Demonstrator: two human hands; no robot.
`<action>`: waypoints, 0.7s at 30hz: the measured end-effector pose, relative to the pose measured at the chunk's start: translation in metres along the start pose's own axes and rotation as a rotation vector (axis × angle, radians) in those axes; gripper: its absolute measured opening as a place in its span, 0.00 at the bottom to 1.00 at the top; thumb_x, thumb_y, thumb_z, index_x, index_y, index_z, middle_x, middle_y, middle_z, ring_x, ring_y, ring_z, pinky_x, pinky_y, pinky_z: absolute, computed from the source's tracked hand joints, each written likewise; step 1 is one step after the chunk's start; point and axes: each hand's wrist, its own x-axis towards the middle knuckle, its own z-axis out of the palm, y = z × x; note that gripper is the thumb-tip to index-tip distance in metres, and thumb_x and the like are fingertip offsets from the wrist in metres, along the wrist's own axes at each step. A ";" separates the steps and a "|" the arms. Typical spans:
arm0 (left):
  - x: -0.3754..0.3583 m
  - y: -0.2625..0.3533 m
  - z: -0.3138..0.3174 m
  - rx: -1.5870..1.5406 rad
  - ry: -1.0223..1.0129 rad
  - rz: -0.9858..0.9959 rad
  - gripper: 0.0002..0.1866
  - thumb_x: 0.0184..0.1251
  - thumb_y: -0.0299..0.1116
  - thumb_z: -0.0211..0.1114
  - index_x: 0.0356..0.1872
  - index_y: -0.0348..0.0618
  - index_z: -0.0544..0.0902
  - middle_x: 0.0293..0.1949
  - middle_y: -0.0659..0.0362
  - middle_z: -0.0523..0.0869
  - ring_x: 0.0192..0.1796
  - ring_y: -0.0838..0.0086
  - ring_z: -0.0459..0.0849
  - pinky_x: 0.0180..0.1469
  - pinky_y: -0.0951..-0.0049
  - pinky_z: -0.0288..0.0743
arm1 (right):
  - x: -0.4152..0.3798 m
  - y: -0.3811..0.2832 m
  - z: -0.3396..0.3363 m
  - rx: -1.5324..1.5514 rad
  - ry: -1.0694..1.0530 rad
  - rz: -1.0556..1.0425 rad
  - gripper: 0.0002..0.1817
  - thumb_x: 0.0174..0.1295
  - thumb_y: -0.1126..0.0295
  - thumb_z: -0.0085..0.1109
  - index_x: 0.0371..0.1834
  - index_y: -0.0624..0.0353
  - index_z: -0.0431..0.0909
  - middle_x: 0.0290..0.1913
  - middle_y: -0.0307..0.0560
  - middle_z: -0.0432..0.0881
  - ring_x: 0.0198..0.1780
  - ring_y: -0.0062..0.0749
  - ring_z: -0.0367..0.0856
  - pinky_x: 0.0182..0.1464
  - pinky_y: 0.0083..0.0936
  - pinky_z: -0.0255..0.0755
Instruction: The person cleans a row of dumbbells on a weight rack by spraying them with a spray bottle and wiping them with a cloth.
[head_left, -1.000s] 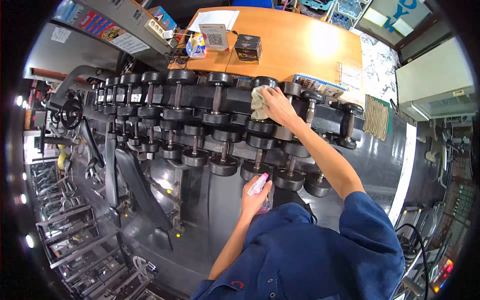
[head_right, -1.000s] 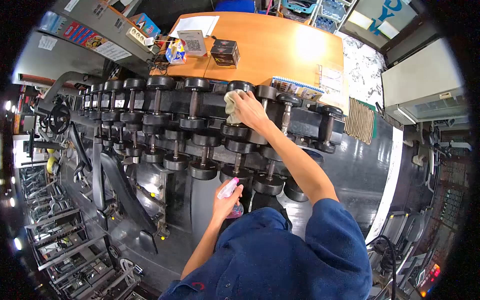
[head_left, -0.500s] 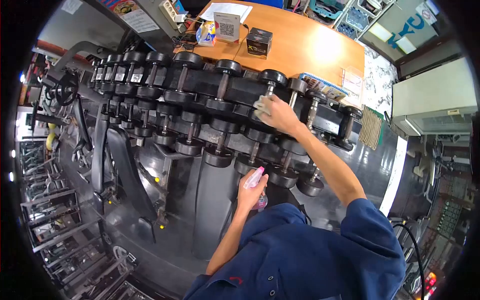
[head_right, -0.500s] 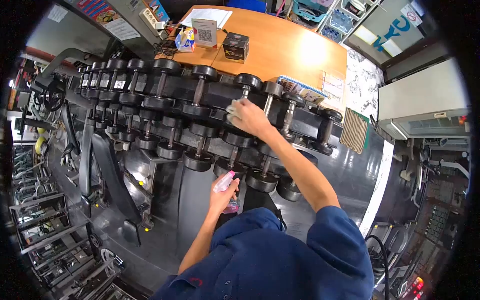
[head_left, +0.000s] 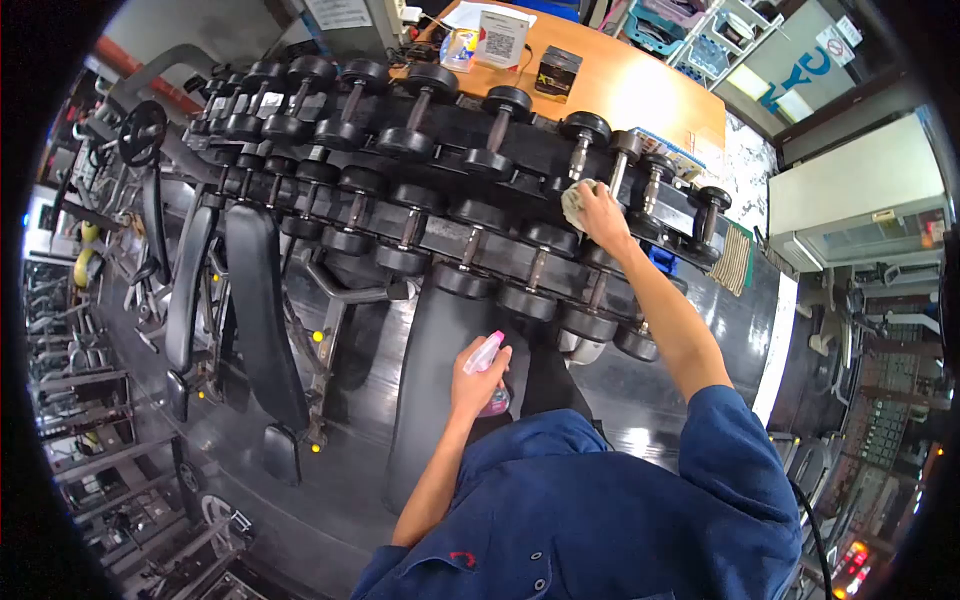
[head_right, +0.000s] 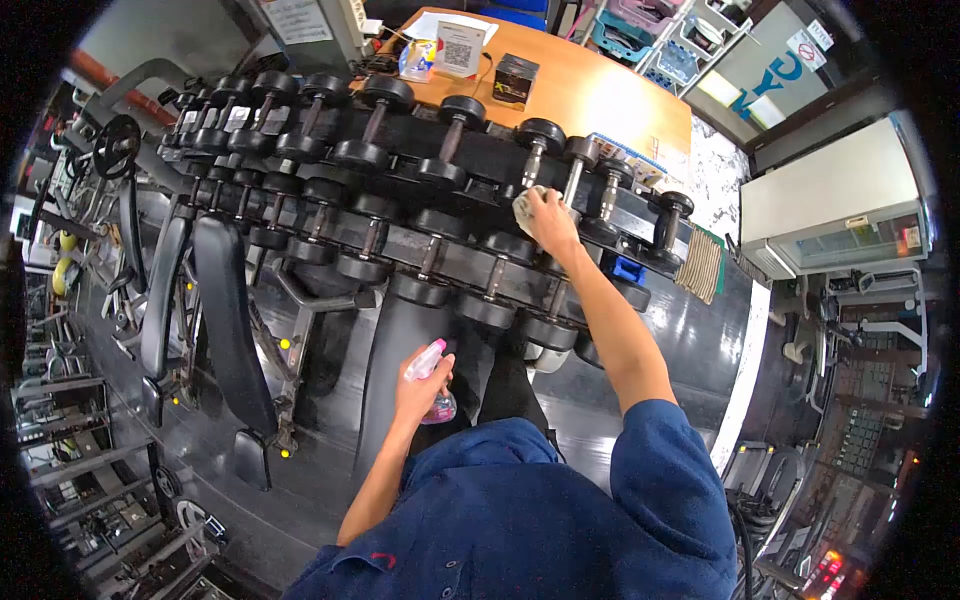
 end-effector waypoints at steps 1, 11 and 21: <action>-0.010 -0.001 -0.011 -0.009 0.021 -0.016 0.11 0.80 0.35 0.75 0.40 0.40 0.85 0.28 0.62 0.87 0.22 0.82 0.82 0.25 0.74 0.75 | 0.001 -0.001 -0.002 0.050 -0.022 0.033 0.29 0.69 0.69 0.68 0.73 0.56 0.72 0.61 0.71 0.80 0.64 0.74 0.85 0.64 0.59 0.84; -0.054 -0.019 -0.077 -0.059 0.219 -0.122 0.09 0.78 0.32 0.75 0.40 0.40 0.84 0.28 0.60 0.87 0.23 0.79 0.83 0.27 0.74 0.76 | 0.059 0.011 0.026 0.252 0.336 0.467 0.32 0.70 0.60 0.68 0.76 0.50 0.72 0.67 0.80 0.78 0.65 0.80 0.81 0.68 0.66 0.77; -0.021 -0.008 -0.061 -0.151 0.271 -0.207 0.09 0.79 0.32 0.76 0.42 0.38 0.85 0.28 0.60 0.87 0.23 0.79 0.83 0.27 0.73 0.75 | -0.006 -0.045 0.046 0.367 0.201 0.120 0.22 0.65 0.75 0.70 0.63 0.62 0.80 0.60 0.69 0.77 0.59 0.69 0.82 0.63 0.54 0.78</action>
